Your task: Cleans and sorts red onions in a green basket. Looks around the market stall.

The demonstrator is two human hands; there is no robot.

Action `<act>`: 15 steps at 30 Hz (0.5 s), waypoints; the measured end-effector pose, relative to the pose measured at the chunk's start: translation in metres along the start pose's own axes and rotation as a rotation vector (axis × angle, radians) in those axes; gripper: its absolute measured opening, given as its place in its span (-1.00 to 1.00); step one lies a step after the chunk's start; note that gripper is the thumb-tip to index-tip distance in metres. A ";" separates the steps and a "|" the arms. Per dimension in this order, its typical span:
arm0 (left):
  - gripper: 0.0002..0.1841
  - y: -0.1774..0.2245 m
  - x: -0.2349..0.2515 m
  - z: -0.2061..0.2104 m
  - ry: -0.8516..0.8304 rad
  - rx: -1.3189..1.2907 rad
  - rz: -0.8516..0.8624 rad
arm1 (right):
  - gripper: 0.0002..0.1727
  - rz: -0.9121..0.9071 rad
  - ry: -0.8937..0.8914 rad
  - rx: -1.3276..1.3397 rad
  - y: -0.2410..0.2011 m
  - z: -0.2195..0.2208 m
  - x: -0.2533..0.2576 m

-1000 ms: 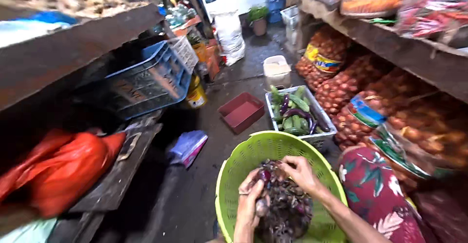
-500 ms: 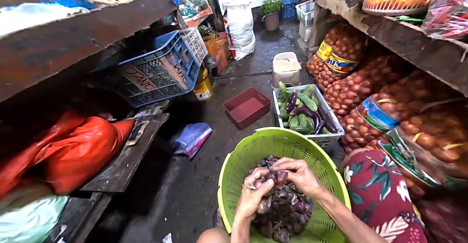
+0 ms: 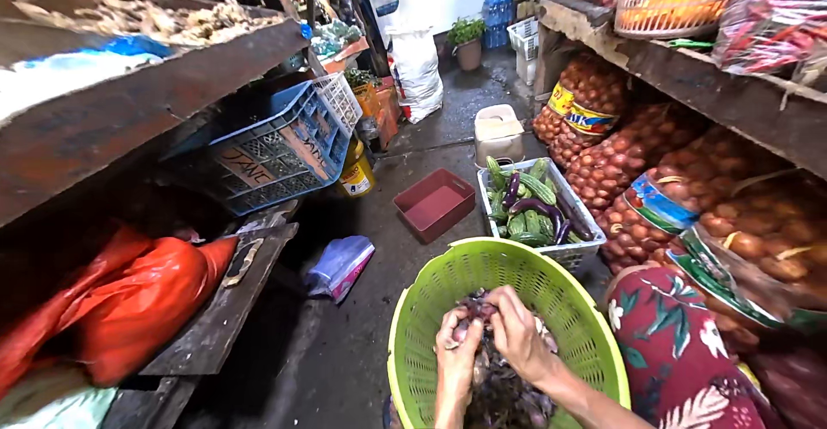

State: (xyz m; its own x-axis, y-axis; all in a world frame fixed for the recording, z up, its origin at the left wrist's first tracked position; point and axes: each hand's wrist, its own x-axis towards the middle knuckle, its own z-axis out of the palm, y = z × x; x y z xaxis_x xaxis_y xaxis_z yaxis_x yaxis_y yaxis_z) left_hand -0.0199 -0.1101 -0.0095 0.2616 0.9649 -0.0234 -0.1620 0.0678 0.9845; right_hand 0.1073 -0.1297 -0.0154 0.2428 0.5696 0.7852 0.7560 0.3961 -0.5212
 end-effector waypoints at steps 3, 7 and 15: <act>-0.65 -0.002 0.001 0.000 0.010 -0.028 -0.021 | -0.85 -0.071 -0.047 0.021 0.006 0.003 -0.002; -0.58 0.003 -0.001 -0.010 -0.058 -0.184 -0.032 | -0.75 0.301 -0.237 0.427 -0.006 -0.011 0.005; -0.49 0.005 -0.001 -0.014 -0.310 -0.498 0.038 | -0.70 1.183 -0.168 1.333 -0.011 -0.033 0.033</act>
State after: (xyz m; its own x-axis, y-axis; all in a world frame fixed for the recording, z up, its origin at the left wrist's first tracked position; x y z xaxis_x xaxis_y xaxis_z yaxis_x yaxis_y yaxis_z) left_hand -0.0345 -0.1070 -0.0075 0.5004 0.8551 0.1360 -0.5845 0.2177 0.7816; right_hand 0.1274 -0.1392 0.0270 0.1143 0.9799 -0.1636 -0.7298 -0.0289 -0.6830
